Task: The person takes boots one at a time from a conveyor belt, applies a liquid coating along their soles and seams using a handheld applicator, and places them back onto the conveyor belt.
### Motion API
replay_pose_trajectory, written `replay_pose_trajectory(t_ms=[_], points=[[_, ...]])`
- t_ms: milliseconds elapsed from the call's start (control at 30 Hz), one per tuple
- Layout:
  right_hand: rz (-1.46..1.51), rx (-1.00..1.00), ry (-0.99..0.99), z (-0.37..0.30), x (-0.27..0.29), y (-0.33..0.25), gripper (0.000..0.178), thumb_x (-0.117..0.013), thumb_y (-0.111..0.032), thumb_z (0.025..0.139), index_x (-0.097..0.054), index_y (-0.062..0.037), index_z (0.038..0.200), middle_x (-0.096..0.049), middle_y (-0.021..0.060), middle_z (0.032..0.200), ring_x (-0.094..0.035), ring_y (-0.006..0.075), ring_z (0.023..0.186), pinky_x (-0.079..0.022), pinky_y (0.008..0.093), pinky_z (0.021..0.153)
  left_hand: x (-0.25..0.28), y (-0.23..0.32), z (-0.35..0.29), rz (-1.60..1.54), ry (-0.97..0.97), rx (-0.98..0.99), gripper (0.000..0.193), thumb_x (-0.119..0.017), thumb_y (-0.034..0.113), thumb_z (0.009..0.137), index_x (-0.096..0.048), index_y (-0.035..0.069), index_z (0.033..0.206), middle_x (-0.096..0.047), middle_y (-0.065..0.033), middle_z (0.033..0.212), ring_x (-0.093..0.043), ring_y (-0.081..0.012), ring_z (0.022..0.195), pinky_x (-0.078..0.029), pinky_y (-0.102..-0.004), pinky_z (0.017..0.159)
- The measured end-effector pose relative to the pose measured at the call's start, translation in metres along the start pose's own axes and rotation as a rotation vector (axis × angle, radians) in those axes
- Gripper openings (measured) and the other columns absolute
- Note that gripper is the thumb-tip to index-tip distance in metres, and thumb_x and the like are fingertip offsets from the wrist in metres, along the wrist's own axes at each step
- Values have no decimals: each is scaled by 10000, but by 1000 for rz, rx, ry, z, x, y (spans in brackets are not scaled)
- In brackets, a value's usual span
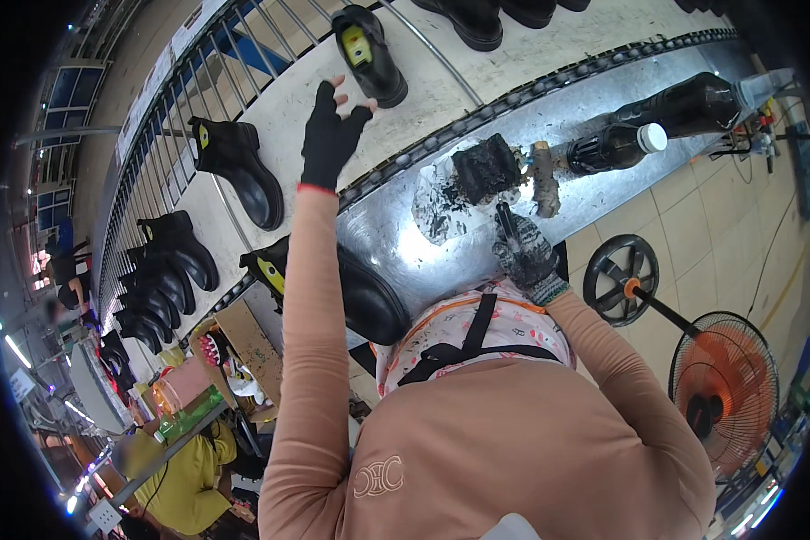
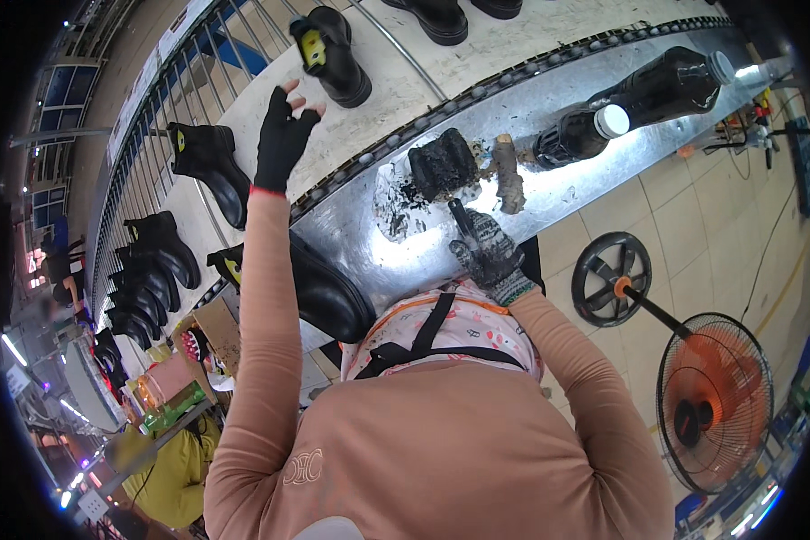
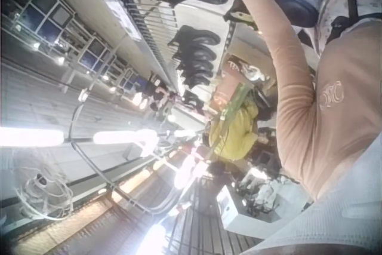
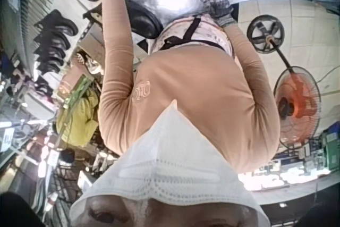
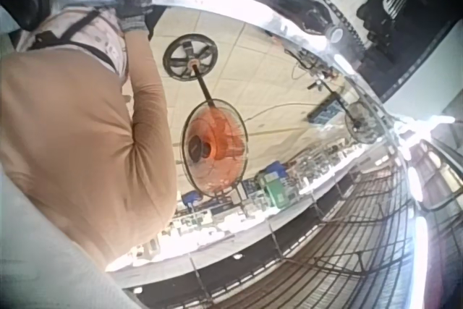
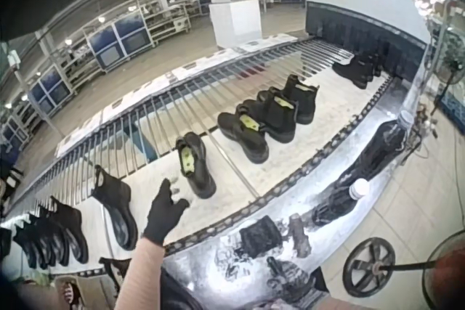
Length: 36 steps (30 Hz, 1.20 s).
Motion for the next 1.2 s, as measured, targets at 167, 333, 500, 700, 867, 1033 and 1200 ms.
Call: replay_pose_trajectory(t_ms=[167,333,500,700,867,1033,1200], points=[[3,-32,-35,3,5,-4,505,-623,-280,847,-493,15,1237,-556,216,1130,-564,365,1004,-467,434,861,41,18,-88,-280,148,-121,355,-638,85,841,-552,9,1177,-618,-130,1078,-614,-164,928,-479,-277,812],[-78,9,-20,4,7,-7,506,-599,-305,861,-494,18,1237,-554,221,1131,-559,363,1010,-456,442,872,132,-7,-140,-170,786,-199,294,-557,113,896,-570,-24,1156,-632,-102,1091,-592,-174,988,-456,-287,863],[-61,-46,-78,8,4,-8,507,-566,-326,884,-489,25,1242,-543,242,1147,-519,380,1072,-417,451,937,156,-102,-146,-386,539,192,489,-405,410,973,-547,3,1204,-633,-121,1129,-577,-196,1062,-403,-303,896],[-267,163,93,10,-2,1,398,-631,-254,833,-566,-1,1133,-583,206,1067,-564,347,991,-455,425,862,131,-137,-139,-761,-62,68,577,-359,502,967,-603,-16,1040,-651,-141,997,-550,-267,1115,-379,-366,973],[-68,-67,61,6,10,-20,531,-599,-288,859,-475,29,1266,-545,249,1180,-528,370,1096,-426,404,938,114,-148,-149,-960,17,92,656,-378,577,933,-599,-39,981,-638,-200,1005,-568,-301,1083,-382,-396,1008],[145,-159,-2,-22,6,-15,665,-583,-259,872,-310,60,1388,-439,277,1342,-446,391,1233,-355,392,1038,110,-189,-143,-1277,116,237,753,-391,719,848,-593,-5,888,-616,-141,881,-565,-256,950,-420,-377,929],[662,-479,-63,-3,31,-66,515,-496,-151,961,-298,-78,1431,-568,-14,837,-509,39,635,-435,192,550,108,-134,-156,-1004,182,181,826,-350,817,771,-589,27,755,-582,-50,746,-543,-182,756,-405,-264,811]])
Point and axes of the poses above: each hand's wrist, its own z-axis towards the middle knuckle, its own x-axis out of the back of the hand, y = z × x, the point moved 1 cm from there along z, towards the middle knuckle
